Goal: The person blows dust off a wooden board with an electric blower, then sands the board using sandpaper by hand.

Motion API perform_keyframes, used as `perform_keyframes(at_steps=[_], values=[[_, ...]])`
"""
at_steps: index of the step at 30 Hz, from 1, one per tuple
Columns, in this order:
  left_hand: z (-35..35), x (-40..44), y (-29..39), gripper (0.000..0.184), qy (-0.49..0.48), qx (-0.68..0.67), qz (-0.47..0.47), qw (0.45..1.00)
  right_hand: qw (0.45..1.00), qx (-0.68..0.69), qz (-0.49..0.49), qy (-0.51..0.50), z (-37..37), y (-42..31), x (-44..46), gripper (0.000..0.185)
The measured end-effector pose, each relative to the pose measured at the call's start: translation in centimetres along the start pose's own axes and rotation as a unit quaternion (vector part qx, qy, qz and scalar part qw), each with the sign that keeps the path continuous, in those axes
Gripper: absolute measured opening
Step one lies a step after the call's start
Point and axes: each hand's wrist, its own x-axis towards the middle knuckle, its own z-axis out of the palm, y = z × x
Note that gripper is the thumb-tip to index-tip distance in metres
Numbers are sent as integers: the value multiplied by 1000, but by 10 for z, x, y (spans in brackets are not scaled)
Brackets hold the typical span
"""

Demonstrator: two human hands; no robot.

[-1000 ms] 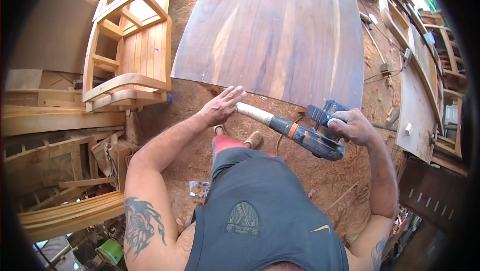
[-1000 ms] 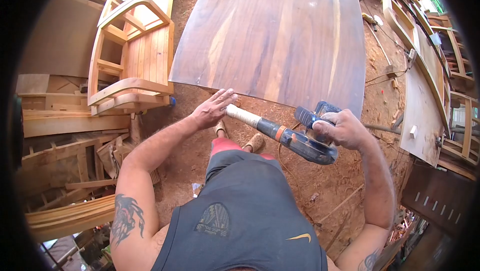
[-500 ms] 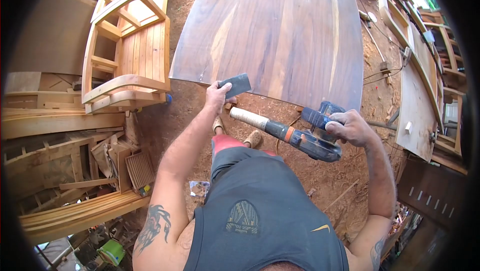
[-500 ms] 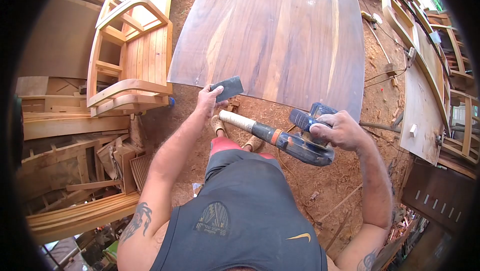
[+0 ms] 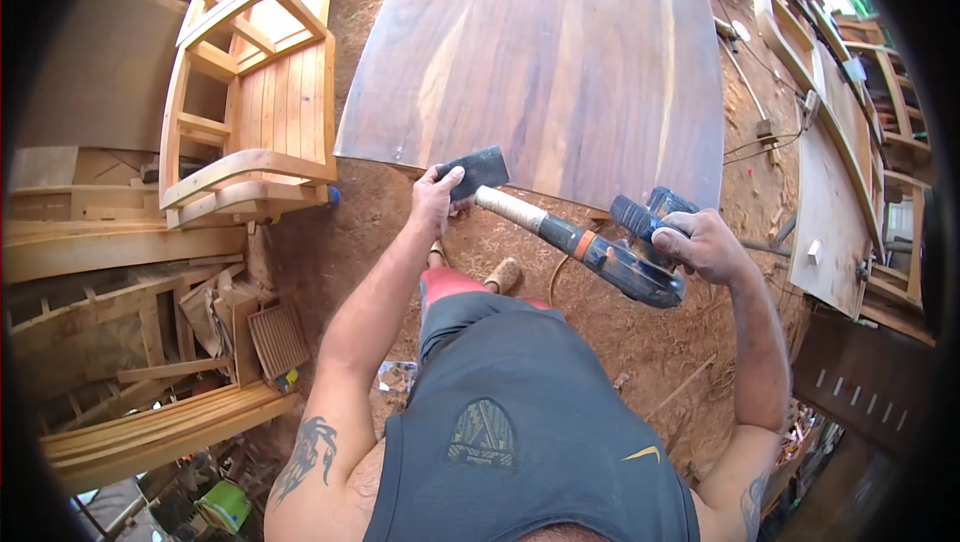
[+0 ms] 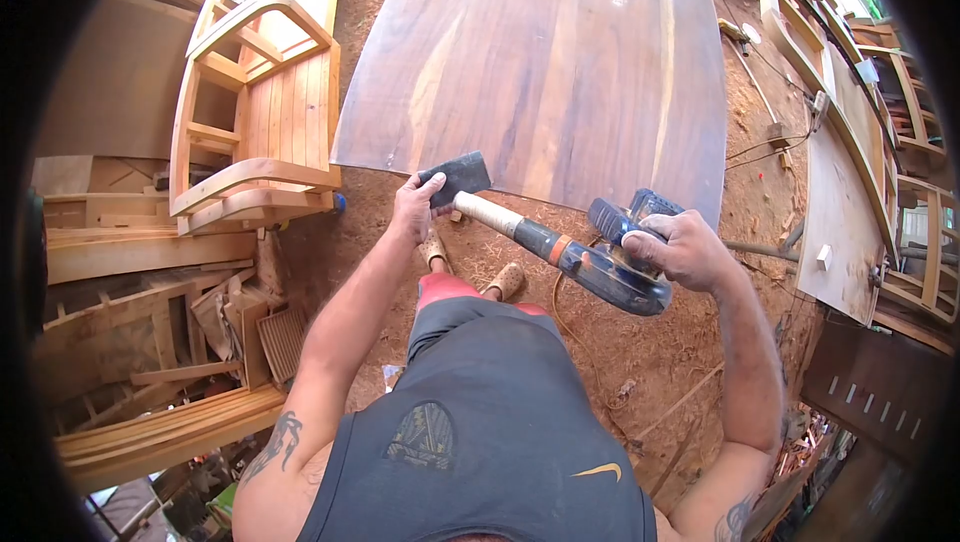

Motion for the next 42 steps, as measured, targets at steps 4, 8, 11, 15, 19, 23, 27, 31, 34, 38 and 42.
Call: perform_keyframes(at_steps=[4, 8, 11, 15, 19, 23, 27, 31, 34, 38, 42], values=[[-9, -6, 13, 17, 14, 144, 108, 984, 999, -26, 20, 19, 3, 0, -1, 53], [-22, -10, 18, 18, 42, 215, 150, 964, 998, -34, 41, 39, 4, 7, -5, 54], [-19, -16, 20, 16, 24, 273, 156, 949, 998, -23, -30, 54, 5, 10, -6, 54], [-23, -24, 35, 23, -16, 504, 403, 764, 999, 25, 1, 20, 0, 2, -12, 51], [-33, -21, 53, 37, -82, 548, 548, 627, 1000, 21, 13, 6, -3, -4, -12, 50], [-36, -27, 63, 41, -157, 565, 569, 576, 1000, -21, 11, 15, -2, -12, -12, 48], [-34, -34, 65, 38, -170, 567, 561, 579, 1000, 2, 21, 3, -5, -15, -12, 46], [-36, -34, 60, 31, -135, 543, 529, 638, 1000, 17, 8, 18, 0, -3, -8, 51], [-27, -43, 59, 24, -39, 473, 457, 752, 999, -1, -4, 42, 4, 6, -4, 53], [-11, -66, 68, 23, 60, 349, 276, 894, 983, 149, 16, 110, 15, 20, -7, 52], [-7, -78, 69, 23, 49, 127, 218, 966, 915, 354, -33, 191, 52, 50, 16, 43]])
